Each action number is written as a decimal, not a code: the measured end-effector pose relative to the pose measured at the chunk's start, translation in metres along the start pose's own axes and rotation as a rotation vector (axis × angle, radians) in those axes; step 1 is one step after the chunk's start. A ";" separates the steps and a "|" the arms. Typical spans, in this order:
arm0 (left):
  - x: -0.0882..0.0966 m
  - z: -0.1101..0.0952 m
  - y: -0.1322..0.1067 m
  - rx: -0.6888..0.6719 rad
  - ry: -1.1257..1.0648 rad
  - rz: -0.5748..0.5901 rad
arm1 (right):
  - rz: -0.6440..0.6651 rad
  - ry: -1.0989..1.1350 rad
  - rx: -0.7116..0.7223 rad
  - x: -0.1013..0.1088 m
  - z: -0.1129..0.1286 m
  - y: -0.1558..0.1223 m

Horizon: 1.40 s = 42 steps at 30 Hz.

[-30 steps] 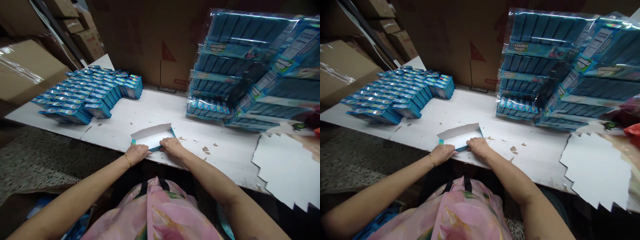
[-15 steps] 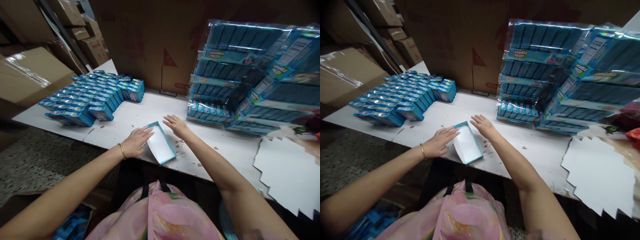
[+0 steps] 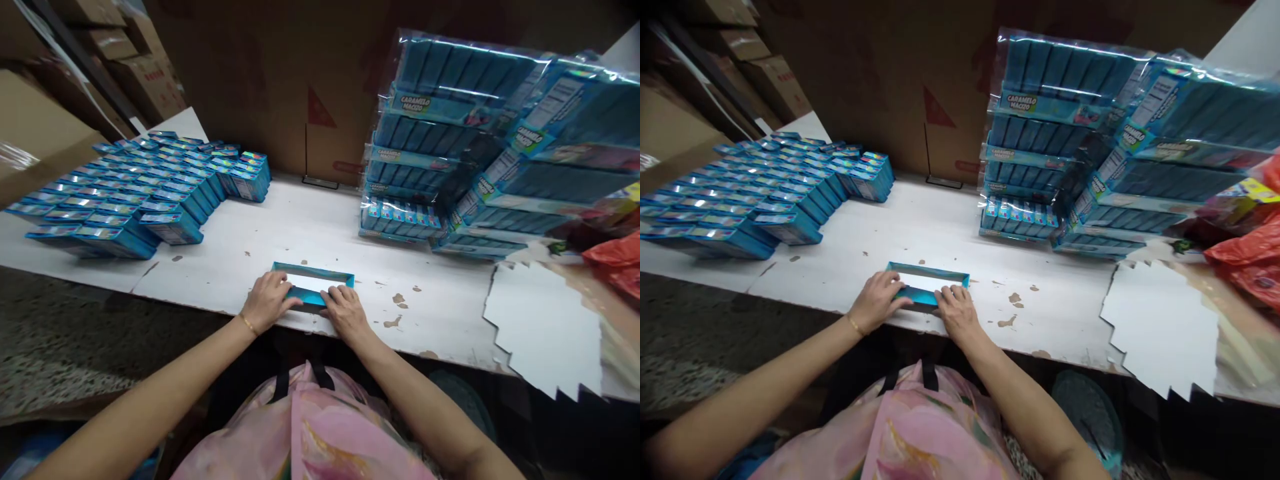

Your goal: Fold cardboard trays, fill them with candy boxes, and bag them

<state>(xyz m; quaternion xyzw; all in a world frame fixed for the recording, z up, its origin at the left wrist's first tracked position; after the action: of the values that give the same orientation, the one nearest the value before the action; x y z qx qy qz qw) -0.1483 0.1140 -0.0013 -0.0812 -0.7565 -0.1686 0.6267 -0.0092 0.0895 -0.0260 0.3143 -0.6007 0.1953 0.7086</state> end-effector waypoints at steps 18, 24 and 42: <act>0.025 0.023 0.011 0.148 0.054 -0.030 | 0.023 0.129 0.084 0.036 -0.036 0.048; -0.024 0.043 0.034 0.138 0.190 0.287 | 0.293 -0.040 0.166 -0.010 -0.027 0.089; -0.032 0.024 0.016 0.153 0.221 0.405 | 0.342 0.111 -0.452 -0.012 -0.096 0.048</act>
<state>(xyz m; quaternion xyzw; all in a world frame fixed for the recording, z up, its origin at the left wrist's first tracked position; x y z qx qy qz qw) -0.1590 0.1406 -0.0343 -0.1645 -0.6622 0.0104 0.7309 0.0274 0.1906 -0.0351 0.0317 -0.6336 0.1899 0.7493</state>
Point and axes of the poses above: each hand's wrist, its own y-axis towards the middle knuckle, its own x-axis out of the back of the hand, z = x × y, the point moved 8 cm from there along y, towards the middle knuckle, and after that the axes turned 8 degrees about x, right-handed, at the moved point
